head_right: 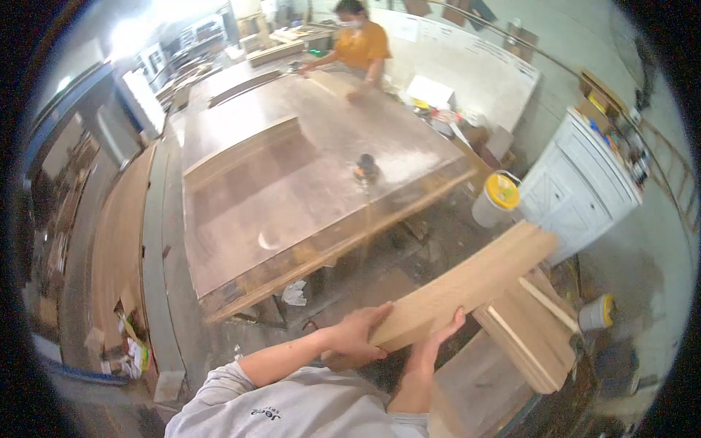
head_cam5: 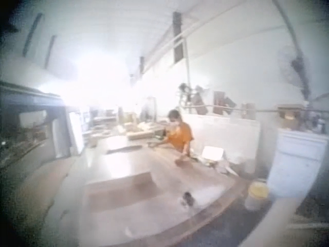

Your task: Use a power sander to smooth wooden planks on a large workbench.

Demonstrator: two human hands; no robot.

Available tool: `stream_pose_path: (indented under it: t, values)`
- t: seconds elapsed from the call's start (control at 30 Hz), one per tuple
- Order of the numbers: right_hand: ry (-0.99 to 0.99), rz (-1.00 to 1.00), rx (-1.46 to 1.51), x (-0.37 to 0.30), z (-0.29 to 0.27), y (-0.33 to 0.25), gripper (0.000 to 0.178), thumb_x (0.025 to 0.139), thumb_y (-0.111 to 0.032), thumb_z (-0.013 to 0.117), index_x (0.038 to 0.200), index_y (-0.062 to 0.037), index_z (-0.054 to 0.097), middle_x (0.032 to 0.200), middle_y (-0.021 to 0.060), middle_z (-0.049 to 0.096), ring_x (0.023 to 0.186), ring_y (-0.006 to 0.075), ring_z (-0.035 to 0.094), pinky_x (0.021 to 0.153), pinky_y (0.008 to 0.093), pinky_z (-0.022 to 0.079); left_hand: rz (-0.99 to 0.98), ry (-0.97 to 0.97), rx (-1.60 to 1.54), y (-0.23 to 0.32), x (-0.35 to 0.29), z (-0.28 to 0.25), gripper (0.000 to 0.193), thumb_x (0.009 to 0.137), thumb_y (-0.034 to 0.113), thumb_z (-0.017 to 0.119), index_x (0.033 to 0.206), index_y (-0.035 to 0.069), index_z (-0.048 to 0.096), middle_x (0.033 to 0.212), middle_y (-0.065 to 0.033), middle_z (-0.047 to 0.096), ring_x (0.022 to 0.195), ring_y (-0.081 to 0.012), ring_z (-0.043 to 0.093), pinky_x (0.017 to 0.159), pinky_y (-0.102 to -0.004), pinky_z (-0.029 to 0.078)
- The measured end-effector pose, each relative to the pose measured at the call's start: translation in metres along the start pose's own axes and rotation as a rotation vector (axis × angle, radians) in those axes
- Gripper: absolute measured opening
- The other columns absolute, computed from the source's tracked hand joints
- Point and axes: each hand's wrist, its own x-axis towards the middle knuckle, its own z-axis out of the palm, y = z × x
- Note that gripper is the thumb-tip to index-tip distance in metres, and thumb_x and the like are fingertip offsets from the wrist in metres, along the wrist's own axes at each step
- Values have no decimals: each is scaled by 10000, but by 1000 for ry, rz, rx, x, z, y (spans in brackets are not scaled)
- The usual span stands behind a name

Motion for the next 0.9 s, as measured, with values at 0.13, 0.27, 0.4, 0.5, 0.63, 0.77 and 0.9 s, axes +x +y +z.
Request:
stream_pose_path:
  t: [0.13,0.27,0.4,0.5,0.63,0.77,0.9]
  values:
    - [-262,192,9,-13,49,73,774,929,-606,465,1488,-72,441,1421,143,541,1299,358,526,1085,508,442,-165,139,-28,-26,-60,-56,1148,732,463,830,1650,147,218,1479,-301,423,1382,-475,409,1162,-496,365]
    - [-371,478,-233,-45,105,147,734,955,-602,435,1481,-91,457,1408,132,573,1283,344,557,1101,507,440,-396,250,10,-40,-143,-123,1143,734,459,825,1649,140,219,1442,-319,436,1371,-486,402,1175,-529,336]
    - [-495,733,-60,-85,161,223,814,977,-712,376,1523,-110,424,1454,125,540,1321,345,524,1132,511,408,-669,289,203,-44,-197,-188,1140,699,423,829,1628,78,267,1435,-314,433,1369,-476,406,1171,-521,335]
    - [-584,782,59,-102,187,288,889,971,-793,316,1547,-121,395,1475,120,522,1346,342,496,1145,510,389,-735,229,267,-77,-212,-231,1166,708,498,812,1641,107,233,1392,-330,461,1354,-481,412,1161,-552,325]
    - [-560,872,110,-96,198,357,928,960,-823,314,1574,-128,356,1492,125,503,1381,330,452,1159,505,366,-731,144,347,-136,-208,-281,1149,698,470,810,1623,78,252,1370,-347,469,1322,-485,442,1115,-571,350]
    - [-548,1057,-366,-88,211,298,889,981,-779,368,1554,-100,410,1466,140,549,1305,318,546,1103,493,435,-692,103,495,-176,-207,-310,1169,680,439,832,1623,71,247,1380,-324,461,1328,-476,423,1137,-526,334]
    - [-999,816,-1182,-28,169,260,561,1035,-474,594,1385,-37,625,1270,125,711,1072,244,708,923,358,560,-577,178,602,-256,-211,-322,1224,668,462,851,1639,86,206,1396,-295,450,1348,-453,408,1136,-527,323]
